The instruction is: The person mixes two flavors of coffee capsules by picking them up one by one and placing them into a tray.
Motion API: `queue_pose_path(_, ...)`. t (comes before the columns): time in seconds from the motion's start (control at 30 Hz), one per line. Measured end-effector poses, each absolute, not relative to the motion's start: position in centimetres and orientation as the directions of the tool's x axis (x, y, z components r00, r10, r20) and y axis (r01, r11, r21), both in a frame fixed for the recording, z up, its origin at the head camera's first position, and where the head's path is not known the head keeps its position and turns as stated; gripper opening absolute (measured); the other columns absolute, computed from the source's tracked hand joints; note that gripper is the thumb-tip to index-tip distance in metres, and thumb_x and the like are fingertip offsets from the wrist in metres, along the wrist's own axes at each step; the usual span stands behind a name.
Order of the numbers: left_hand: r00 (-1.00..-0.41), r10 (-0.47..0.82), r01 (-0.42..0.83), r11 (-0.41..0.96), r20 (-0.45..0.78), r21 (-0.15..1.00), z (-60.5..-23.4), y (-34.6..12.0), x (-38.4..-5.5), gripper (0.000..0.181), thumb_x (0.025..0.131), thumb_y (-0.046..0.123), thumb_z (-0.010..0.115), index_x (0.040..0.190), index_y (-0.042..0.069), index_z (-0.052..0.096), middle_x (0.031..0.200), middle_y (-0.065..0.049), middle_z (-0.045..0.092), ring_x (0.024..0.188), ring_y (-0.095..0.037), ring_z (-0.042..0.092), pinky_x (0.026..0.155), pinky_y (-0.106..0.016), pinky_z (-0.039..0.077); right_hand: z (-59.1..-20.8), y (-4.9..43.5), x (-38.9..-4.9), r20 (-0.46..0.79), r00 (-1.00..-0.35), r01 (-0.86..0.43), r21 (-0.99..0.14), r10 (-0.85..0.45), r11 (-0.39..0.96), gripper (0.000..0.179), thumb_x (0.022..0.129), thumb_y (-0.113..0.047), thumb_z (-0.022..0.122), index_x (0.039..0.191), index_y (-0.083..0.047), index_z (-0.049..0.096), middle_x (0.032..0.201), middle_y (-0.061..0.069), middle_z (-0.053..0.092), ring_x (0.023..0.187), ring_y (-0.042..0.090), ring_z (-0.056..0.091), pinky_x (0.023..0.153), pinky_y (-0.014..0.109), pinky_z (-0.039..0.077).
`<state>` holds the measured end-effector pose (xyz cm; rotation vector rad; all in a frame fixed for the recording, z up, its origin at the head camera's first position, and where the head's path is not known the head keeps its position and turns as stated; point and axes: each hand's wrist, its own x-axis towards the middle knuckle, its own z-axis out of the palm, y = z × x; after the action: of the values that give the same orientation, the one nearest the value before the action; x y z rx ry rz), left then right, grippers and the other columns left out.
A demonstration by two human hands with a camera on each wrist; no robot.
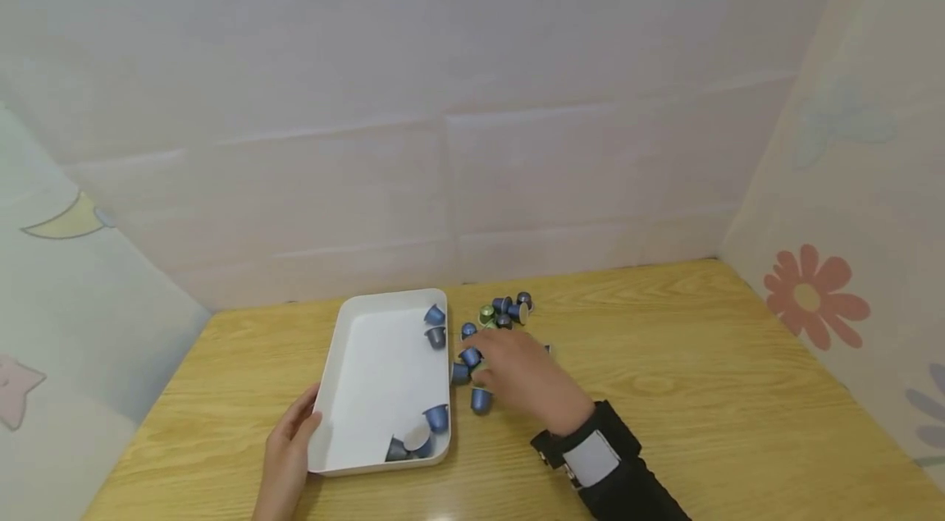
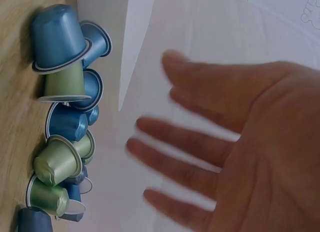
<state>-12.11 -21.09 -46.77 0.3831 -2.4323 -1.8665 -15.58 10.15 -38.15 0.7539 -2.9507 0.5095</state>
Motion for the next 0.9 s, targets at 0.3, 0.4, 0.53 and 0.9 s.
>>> queue_pose_path(0.3, -0.968, -0.227, -0.168, 0.265, -0.108, 0.95, -46.6, -21.4, -11.8, 0.043, 0.099, 0.017, 0.042, 0.141, 0.007, 0.042, 0.146, -0.018, 0.045, 0.129, -0.024, 0.041, 0.088, -0.009, 0.039, -37.8, 10.7, -15.2, 0.022, -0.941, -0.334, -0.231, -0.338, 0.914, 0.049, 0.084, -0.032, 0.065, 0.124, -0.004, 0.059, 0.118, 0.017, 0.067, 0.101, 0.032, 0.061, 0.085, 0.05, 0.053)
queue_pose_path(0.4, -0.967, -0.232, -0.168, 0.263, -0.107, 0.95, -46.3, -21.5, -11.7, 0.043, 0.099, 0.017, 0.042, 0.141, 0.008, 0.042, 0.146, -0.018, 0.045, 0.128, -0.024, 0.041, 0.081, -0.001, 0.036, -37.7, 11.0, -15.4, 0.008, -0.949, -0.306, -0.268, -0.316, 0.913, 0.049, 0.085, -0.034, 0.064, 0.124, -0.005, 0.059, 0.119, 0.015, 0.067, 0.103, 0.032, 0.062, 0.086, 0.051, 0.053)
queue_pose_path(0.53, -0.966, -0.239, -0.164, 0.258, -0.101, 0.952, -46.1, -21.6, -11.7, 0.042, 0.098, 0.016, 0.042, 0.14, 0.009, 0.043, 0.145, -0.017, 0.046, 0.124, -0.017, 0.044, 0.077, 0.003, 0.035, -37.4, 11.6, -15.7, -0.001, -0.954, -0.288, -0.281, -0.301, 0.915, 0.051, 0.084, -0.032, 0.066, 0.126, -0.005, 0.057, 0.121, 0.019, 0.066, 0.1, 0.033, 0.063, 0.085, 0.05, 0.054)
queue_pose_path(0.9, -0.967, -0.23, -0.173, 0.269, -0.111, 0.948, -46.6, -21.9, -11.3, 0.044, 0.099, 0.02, 0.042, 0.142, 0.009, 0.041, 0.145, -0.02, 0.045, 0.126, -0.025, 0.042, 0.081, -0.004, 0.038, -37.7, 13.3, -15.9, -0.038, -0.954, -0.281, -0.223, -0.296, 0.933, 0.037, 0.08, -0.024, 0.071, 0.11, -0.005, 0.066, 0.101, 0.013, 0.067, 0.083, 0.025, 0.06, 0.07, 0.042, 0.054)
